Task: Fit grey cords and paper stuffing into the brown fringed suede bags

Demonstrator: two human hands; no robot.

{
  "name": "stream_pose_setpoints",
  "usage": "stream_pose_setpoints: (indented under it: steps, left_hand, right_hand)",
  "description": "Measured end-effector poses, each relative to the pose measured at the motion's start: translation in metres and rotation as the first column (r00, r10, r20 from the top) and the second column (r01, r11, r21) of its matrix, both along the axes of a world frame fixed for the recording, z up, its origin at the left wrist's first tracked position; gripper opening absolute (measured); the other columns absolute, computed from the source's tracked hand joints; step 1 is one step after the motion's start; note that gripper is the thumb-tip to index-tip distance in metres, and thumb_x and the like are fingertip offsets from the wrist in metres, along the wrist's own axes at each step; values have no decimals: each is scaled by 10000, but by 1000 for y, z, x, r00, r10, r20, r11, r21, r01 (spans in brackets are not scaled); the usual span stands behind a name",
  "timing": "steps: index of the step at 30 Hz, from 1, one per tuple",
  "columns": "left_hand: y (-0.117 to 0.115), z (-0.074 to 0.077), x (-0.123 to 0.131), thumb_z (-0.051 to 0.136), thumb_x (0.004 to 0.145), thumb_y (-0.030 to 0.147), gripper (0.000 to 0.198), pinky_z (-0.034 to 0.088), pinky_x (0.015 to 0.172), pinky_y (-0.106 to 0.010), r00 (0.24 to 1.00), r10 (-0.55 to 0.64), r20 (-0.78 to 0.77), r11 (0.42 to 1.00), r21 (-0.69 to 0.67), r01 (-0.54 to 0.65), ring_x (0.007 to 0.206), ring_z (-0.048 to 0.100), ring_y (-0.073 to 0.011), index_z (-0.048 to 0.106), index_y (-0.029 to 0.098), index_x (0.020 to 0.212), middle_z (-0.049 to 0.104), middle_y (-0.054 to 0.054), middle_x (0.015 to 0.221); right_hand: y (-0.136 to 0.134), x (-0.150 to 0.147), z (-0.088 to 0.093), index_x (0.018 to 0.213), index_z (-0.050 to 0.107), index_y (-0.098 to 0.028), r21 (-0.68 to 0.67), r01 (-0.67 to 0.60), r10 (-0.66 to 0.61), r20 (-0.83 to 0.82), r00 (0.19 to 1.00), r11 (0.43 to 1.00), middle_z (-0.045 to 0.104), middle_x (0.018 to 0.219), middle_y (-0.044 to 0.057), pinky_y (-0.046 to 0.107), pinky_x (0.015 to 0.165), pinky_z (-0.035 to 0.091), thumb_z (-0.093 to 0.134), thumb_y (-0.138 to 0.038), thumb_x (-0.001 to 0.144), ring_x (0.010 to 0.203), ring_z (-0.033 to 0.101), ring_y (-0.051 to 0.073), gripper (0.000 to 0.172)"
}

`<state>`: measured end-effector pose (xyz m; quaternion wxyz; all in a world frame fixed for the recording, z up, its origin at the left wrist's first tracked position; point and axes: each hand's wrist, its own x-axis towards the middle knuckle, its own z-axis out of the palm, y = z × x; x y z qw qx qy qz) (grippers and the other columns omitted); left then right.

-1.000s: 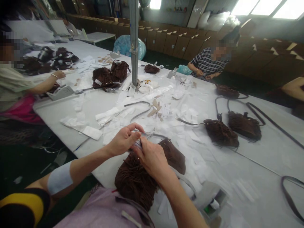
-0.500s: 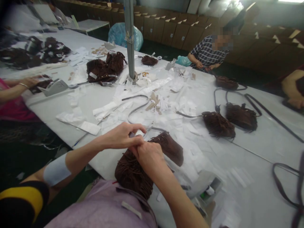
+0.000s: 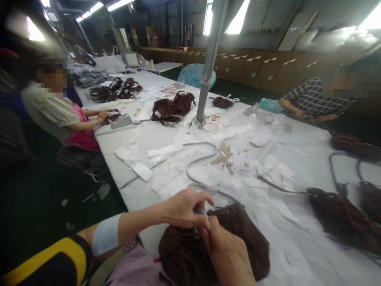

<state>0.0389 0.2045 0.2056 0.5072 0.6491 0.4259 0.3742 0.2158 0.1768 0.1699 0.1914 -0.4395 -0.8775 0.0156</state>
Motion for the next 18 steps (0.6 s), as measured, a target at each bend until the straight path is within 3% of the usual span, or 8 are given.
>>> stream_pose_setpoints:
  steps: [2, 4, 7, 9, 11, 13, 16, 18]
  left_hand:
    - [-1, 10, -5, 715, 668, 486, 368, 359, 576, -232, 985, -138, -100, 988, 60, 144, 563, 481, -128, 659, 216, 911, 553, 24, 579]
    - [-3, 20, -1, 638, 747, 498, 327, 352, 533, -217, 987, -161, 26, 987, -7, 161, 519, 467, -108, 650, 191, 857, 548, 19, 574]
    - [-9, 22, 18, 590, 745, 602, 433, 304, 445, -186, 913, 160, 377, 968, -242, -70, 439, 402, -68, 579, 169, 756, 489, 42, 543]
    - [-12, 12, 30, 602, 695, 661, 492, 282, 417, -176, 750, 433, 500, 872, -443, -209, 401, 352, -54, 523, 176, 734, 419, 74, 502]
    - [-13, -2, 36, 581, 692, 688, 512, 263, 400, -174, 646, 570, 507, 785, -569, -246, 371, 307, -52, 501, 187, 758, 356, 99, 463]
    - [-12, -15, 35, 535, 719, 699, 520, 245, 394, -177, 727, 498, 472, 818, -533, -215, 361, 299, -58, 529, 183, 786, 359, 98, 444]
    - [-3, -15, 23, 511, 756, 665, 512, 281, 435, -194, 955, 72, 286, 962, -273, 10, 416, 401, -90, 622, 169, 820, 492, 42, 483]
    - [3, -3, 16, 601, 736, 585, 427, 303, 475, -205, 985, -140, 97, 980, -132, 152, 465, 450, -115, 666, 183, 867, 546, 25, 510]
  right_hand:
    - [2, 3, 6, 811, 557, -202, -51, -48, 47, -27, 999, 998, 605, 508, 14, 246, 389, 252, 297, -398, 938, 390, 561, 160, 349]
    - [1, 1, 22, 845, 570, -196, -107, -21, 14, -64, 998, 994, 614, 537, 26, 246, 410, 291, 348, -431, 915, 422, 570, 167, 331]
    - [-5, -6, 46, 817, 554, -206, -237, 69, -107, -151, 983, 969, 583, 518, -3, 237, 424, 319, 428, -502, 874, 426, 546, 159, 327]
    - [-10, -11, 50, 752, 517, -216, -347, 110, -194, -219, 956, 932, 557, 510, -26, 222, 431, 328, 439, -512, 873, 422, 521, 137, 329]
    - [-14, -13, 42, 725, 494, -215, -403, 150, -265, -248, 932, 903, 554, 522, -28, 213, 446, 334, 420, -503, 888, 440, 521, 127, 340]
    - [-18, -10, 27, 752, 511, -202, -390, 203, -293, -185, 938, 898, 574, 542, -14, 220, 457, 326, 396, -478, 907, 462, 540, 136, 337]
    - [-19, -4, 14, 820, 557, -170, -329, 172, -174, 23, 984, 929, 621, 580, 24, 242, 468, 305, 402, -407, 921, 485, 572, 157, 301]
    - [-15, -1, 19, 844, 575, -161, -294, 127, -108, 79, 991, 947, 650, 626, 46, 248, 493, 320, 445, -396, 909, 529, 600, 166, 277]
